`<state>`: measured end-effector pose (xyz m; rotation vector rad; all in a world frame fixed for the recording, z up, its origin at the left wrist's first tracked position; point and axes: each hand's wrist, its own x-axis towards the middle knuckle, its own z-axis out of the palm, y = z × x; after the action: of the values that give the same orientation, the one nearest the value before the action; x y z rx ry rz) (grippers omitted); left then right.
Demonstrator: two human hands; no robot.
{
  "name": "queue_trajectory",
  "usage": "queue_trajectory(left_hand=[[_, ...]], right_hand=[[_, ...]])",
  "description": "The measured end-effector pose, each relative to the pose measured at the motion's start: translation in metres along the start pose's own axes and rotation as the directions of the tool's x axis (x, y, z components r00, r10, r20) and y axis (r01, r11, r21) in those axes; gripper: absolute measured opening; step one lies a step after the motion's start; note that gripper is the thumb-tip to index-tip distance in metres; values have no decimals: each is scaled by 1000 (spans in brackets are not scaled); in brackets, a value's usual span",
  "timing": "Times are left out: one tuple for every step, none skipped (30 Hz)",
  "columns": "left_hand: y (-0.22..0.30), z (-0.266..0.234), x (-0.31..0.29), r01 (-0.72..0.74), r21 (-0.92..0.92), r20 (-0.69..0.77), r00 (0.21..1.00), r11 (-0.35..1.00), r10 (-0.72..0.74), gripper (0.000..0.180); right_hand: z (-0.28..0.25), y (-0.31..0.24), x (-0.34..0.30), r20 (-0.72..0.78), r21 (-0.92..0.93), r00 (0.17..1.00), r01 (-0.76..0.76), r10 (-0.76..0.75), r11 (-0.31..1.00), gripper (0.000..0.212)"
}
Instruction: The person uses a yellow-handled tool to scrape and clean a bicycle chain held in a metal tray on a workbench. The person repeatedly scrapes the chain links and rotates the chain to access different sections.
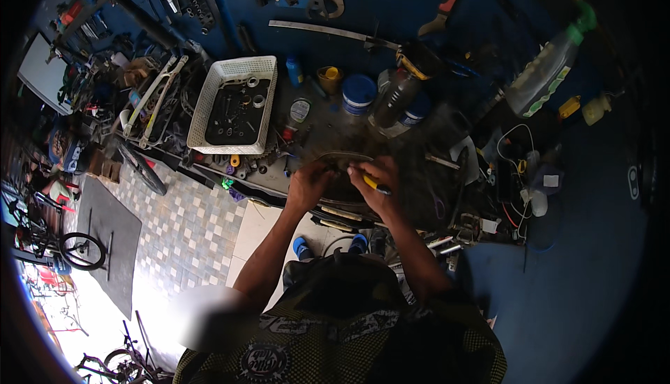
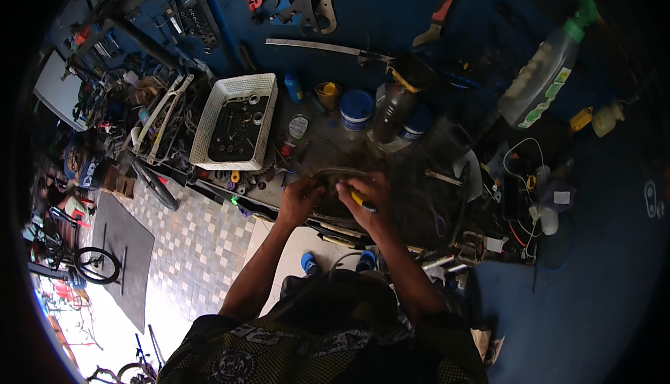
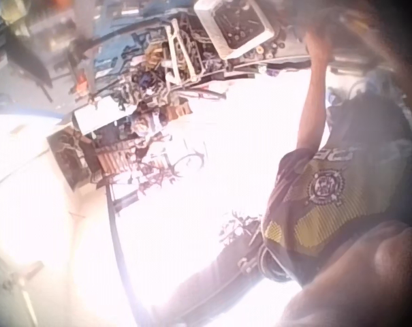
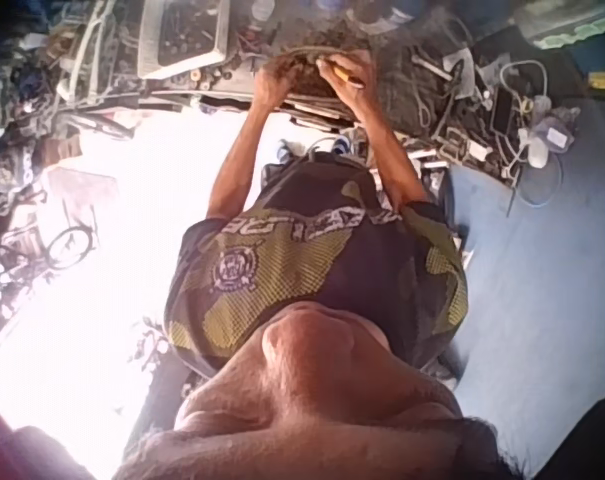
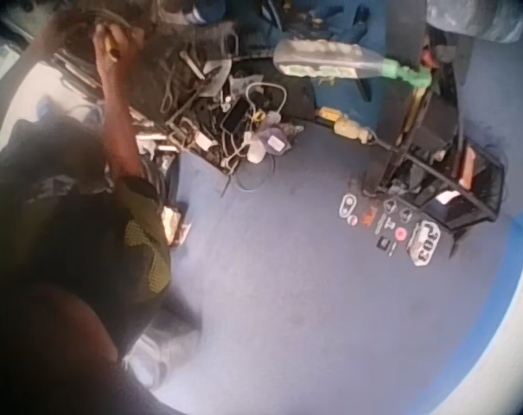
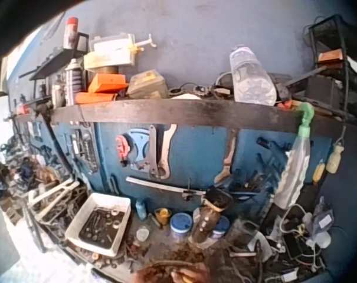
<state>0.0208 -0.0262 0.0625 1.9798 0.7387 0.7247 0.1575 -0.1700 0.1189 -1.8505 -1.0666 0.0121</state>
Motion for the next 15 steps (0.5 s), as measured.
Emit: queue_trajectory(left_hand=[[-1,-1,0,-12,20,35,999,1000,11,28],[-1,-1,0,9,50,74,997,999,-12,28],[-2,-1,2,18,81,112,993,997,-27,27],[-2,-1,3,12,50,102,995,999,-17,28],[-3,0,2,8,19,87,996,1000,-9,29],[-4,0,2,2,-11,68,998,1000,-1,29],[-6,-1,2,-51,4,55,997,999,50,29],[-7,-1,2,-98,16,42,994,995,97,29],[-9,-1,1,-143,27,28,989,989,142,29],[-10,-1,1,-90,6,55,994,996,89,29],[-11,0,1,-37,-14,85,996,999,38,30],[-12,0,1,15,-32,119,993,999,-11,30],[-12,1,2,78,-95,161,985,992,-62,30],[-12,2,2,143,-152,206,972,978,-111,31],[-13,2,3,238,-223,273,946,945,-174,31]], right_hand=[[1,1,-2,-20,27,989,148,-147,989,16],[6,4,0,12,64,967,251,-253,966,18],[8,7,-2,22,75,980,194,-196,978,18],[11,12,-3,47,54,980,192,-195,980,19],[12,20,-4,-16,26,989,148,-148,989,19],[12,29,-4,-57,-8,990,126,-126,992,19],[10,36,-9,-92,4,994,56,-55,998,20],[8,44,-13,-81,-32,994,72,-75,997,19],[6,51,-17,-76,-60,994,73,-78,996,19],[4,58,-21,-92,-70,994,55,-61,996,20],[2,63,-24,-70,-85,995,61,-67,995,20],[1,67,-28,-45,-132,996,73,-79,989,20],[-1,70,-31,-36,-166,996,74,-81,983,19],[-2,71,-34,-28,-198,996,75,-82,977,19],[-3,72,-37,3,-200,995,102,-103,975,19]])
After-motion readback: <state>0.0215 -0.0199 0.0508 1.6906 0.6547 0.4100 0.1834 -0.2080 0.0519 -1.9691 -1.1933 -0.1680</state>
